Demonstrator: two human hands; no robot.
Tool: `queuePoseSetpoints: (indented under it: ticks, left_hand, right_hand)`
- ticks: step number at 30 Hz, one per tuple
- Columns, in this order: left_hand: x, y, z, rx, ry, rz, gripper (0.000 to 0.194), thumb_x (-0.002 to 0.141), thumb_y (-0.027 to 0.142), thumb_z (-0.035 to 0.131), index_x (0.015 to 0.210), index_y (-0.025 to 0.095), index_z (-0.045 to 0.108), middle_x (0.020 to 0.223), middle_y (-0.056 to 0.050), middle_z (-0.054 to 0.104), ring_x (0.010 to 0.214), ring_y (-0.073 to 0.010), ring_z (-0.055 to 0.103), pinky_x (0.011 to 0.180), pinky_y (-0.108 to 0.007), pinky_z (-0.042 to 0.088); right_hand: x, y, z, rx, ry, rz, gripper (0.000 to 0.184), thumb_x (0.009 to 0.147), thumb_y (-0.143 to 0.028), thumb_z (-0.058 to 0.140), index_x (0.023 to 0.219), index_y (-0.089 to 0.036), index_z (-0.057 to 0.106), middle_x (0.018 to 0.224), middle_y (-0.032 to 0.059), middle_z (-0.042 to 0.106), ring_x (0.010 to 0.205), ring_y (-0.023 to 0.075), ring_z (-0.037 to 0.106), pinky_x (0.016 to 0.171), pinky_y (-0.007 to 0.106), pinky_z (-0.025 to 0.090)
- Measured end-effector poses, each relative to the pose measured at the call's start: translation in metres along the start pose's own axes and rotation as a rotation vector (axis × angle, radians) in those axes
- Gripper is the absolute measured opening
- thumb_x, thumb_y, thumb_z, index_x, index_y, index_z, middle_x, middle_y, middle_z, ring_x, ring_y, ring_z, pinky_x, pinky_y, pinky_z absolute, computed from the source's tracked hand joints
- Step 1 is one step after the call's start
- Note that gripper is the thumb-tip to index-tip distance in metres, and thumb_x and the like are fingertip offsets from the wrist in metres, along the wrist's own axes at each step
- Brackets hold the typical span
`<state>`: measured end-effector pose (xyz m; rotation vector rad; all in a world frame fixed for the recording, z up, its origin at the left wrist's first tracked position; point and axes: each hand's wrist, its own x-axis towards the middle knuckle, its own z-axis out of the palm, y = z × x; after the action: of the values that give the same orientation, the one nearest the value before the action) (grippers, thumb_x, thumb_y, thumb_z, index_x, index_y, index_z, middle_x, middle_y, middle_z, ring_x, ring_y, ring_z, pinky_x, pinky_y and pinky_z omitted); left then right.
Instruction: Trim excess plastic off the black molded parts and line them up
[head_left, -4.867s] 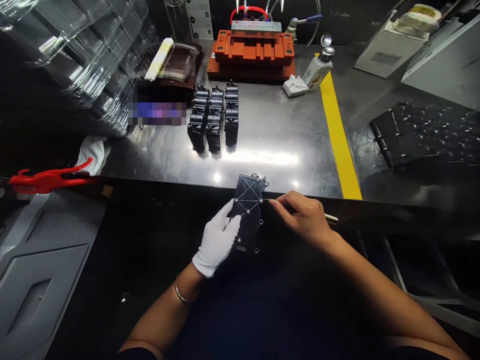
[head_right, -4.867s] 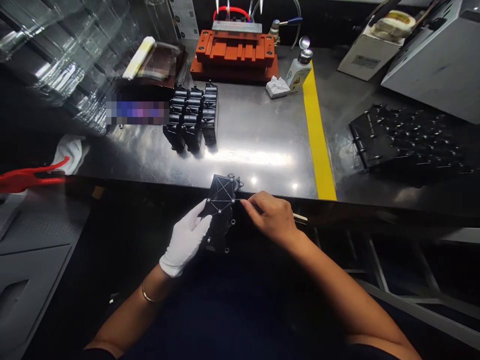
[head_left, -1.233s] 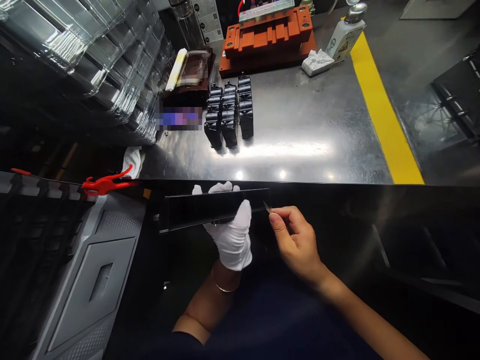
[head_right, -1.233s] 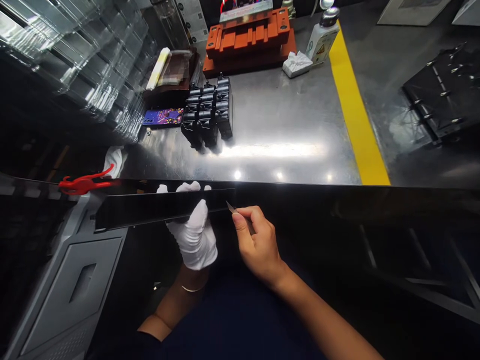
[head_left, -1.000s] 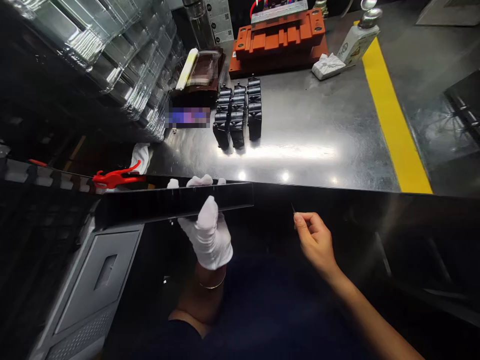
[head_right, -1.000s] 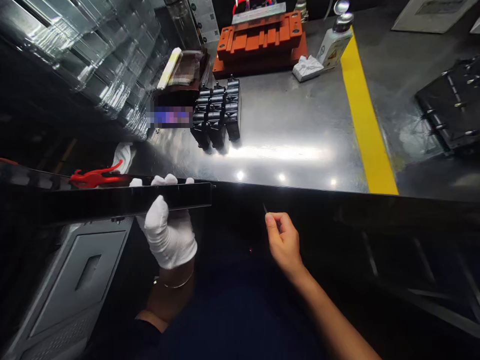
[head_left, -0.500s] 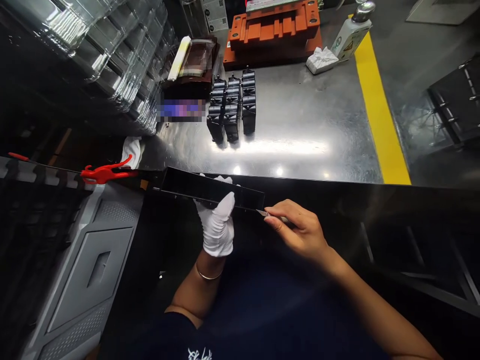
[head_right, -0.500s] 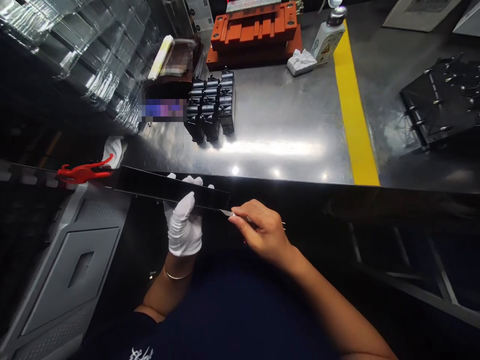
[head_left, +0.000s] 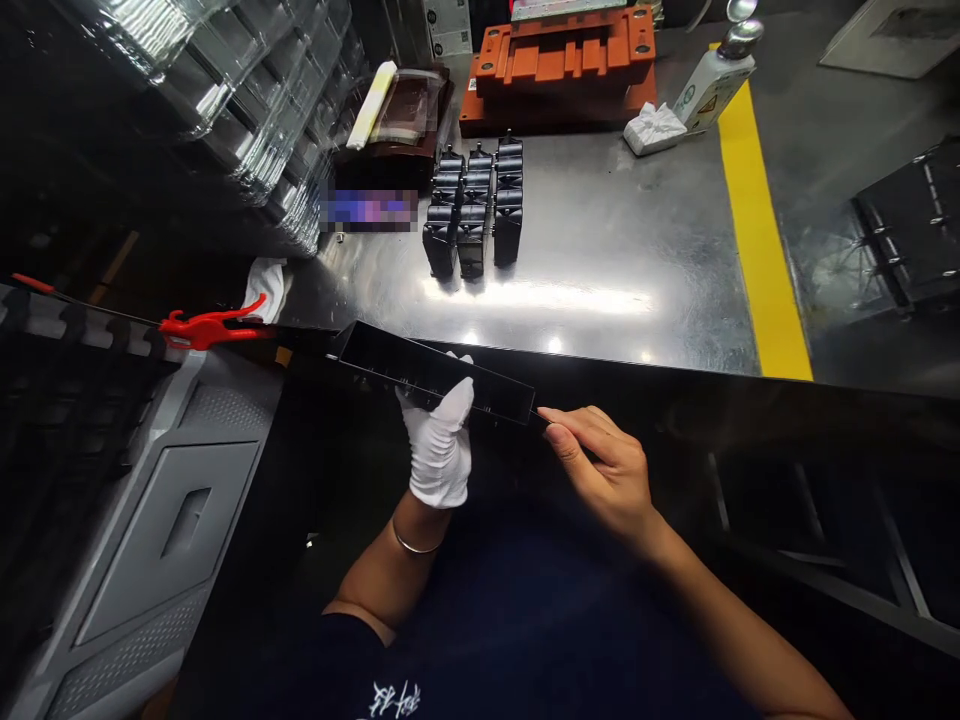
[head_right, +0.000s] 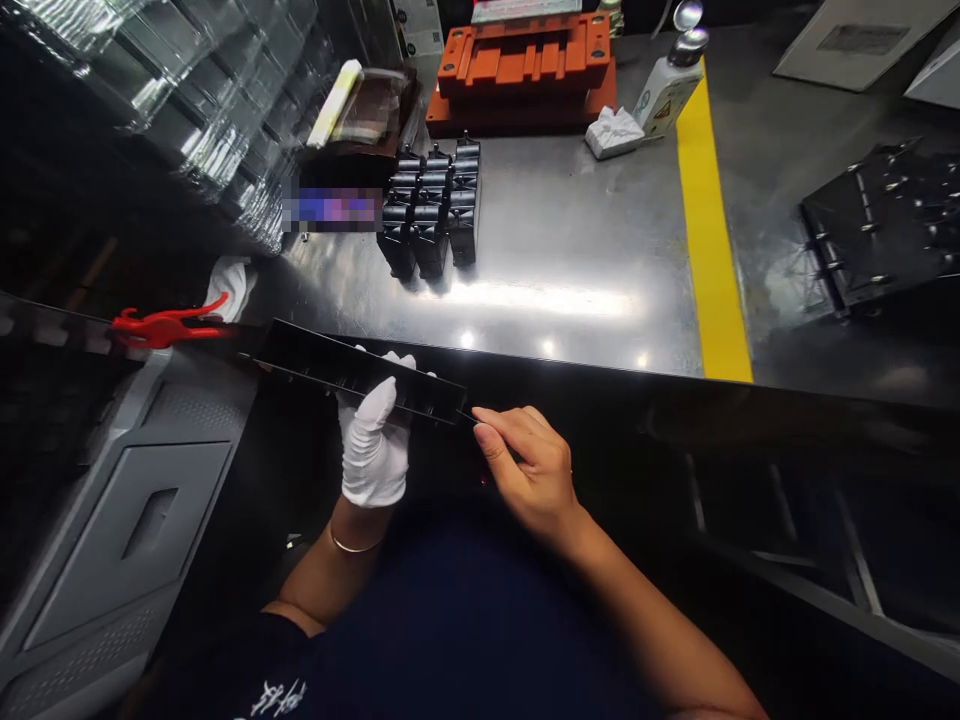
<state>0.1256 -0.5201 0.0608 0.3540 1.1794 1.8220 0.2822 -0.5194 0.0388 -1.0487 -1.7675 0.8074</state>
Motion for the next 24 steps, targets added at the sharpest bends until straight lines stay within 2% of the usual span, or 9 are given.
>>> queuePoseSetpoints:
  ticks: [3,10,16,18,21,22,24]
  left_hand:
    - [-0.001,0.000,0.001,0.000,0.003,0.003,0.045,0.071,0.018,0.079,0.112,0.026,0.063,0.106,0.001,0.071,0.104,-0.0188,0.068,0.106,-0.040,0.047]
    - [-0.001,-0.005,-0.004,-0.025,-0.006,-0.002,0.059,0.069,0.020,0.081,0.121,0.034,0.057,0.111,0.004,0.069,0.106,-0.0187,0.067,0.102,-0.040,0.050]
    - [-0.003,-0.002,-0.011,0.022,-0.086,-0.005,0.061,0.069,0.022,0.080,0.123,0.036,0.054,0.113,0.004,0.067,0.110,-0.0185,0.064,0.104,-0.040,0.048]
    - [-0.006,0.002,-0.011,-0.011,-0.136,-0.076,0.060,0.070,0.023,0.079,0.123,0.036,0.054,0.110,0.003,0.066,0.108,-0.0186,0.065,0.101,-0.041,0.050]
    - [-0.010,0.010,-0.010,-0.019,-0.290,-0.328,0.055,0.070,0.030,0.077,0.120,0.029,0.055,0.105,-0.001,0.065,0.095,-0.0216,0.067,0.086,-0.043,0.056]
    - [-0.009,0.011,-0.010,0.009,-0.325,-0.393,0.053,0.070,0.034,0.077,0.117,0.026,0.056,0.101,-0.002,0.065,0.089,-0.0215,0.068,0.080,-0.041,0.058]
    - [-0.004,0.012,-0.009,0.085,-0.322,-0.451,0.046,0.071,0.040,0.076,0.109,0.021,0.059,0.092,-0.003,0.065,0.075,-0.0179,0.067,0.071,-0.035,0.057]
  right_hand:
    - [-0.001,0.001,0.001,0.028,-0.012,-0.004,0.024,0.086,-0.014,0.064,0.105,-0.026,0.072,0.073,0.0001,0.071,0.067,0.0147,0.061,0.064,0.032,0.049]
    - [0.000,0.002,0.001,0.075,-0.003,0.006,0.023,0.081,-0.013,0.069,0.099,-0.027,0.074,0.073,0.0006,0.072,0.068,0.0148,0.062,0.062,0.032,0.049]
    - [0.007,0.008,0.001,0.094,0.034,0.014,0.020,0.080,-0.015,0.070,0.094,-0.027,0.076,0.072,0.0000,0.072,0.065,0.0144,0.061,0.064,0.032,0.049]
    - [0.012,0.014,0.000,0.073,0.072,0.060,0.017,0.081,-0.017,0.070,0.093,-0.027,0.076,0.074,0.0006,0.072,0.066,0.0148,0.062,0.064,0.033,0.050]
    - [0.018,0.019,-0.006,0.048,0.119,0.166,0.015,0.083,-0.020,0.068,0.094,-0.026,0.076,0.079,0.0027,0.072,0.070,0.0156,0.064,0.062,0.031,0.050]
    - [0.018,0.018,-0.009,0.056,0.088,0.170,0.016,0.083,-0.020,0.067,0.095,-0.025,0.076,0.080,0.0029,0.072,0.070,0.0155,0.064,0.060,0.031,0.050]
    - [0.017,0.011,-0.017,0.091,-0.051,0.104,0.019,0.084,-0.019,0.066,0.099,-0.025,0.075,0.077,0.0021,0.070,0.068,0.0145,0.063,0.057,0.028,0.050]
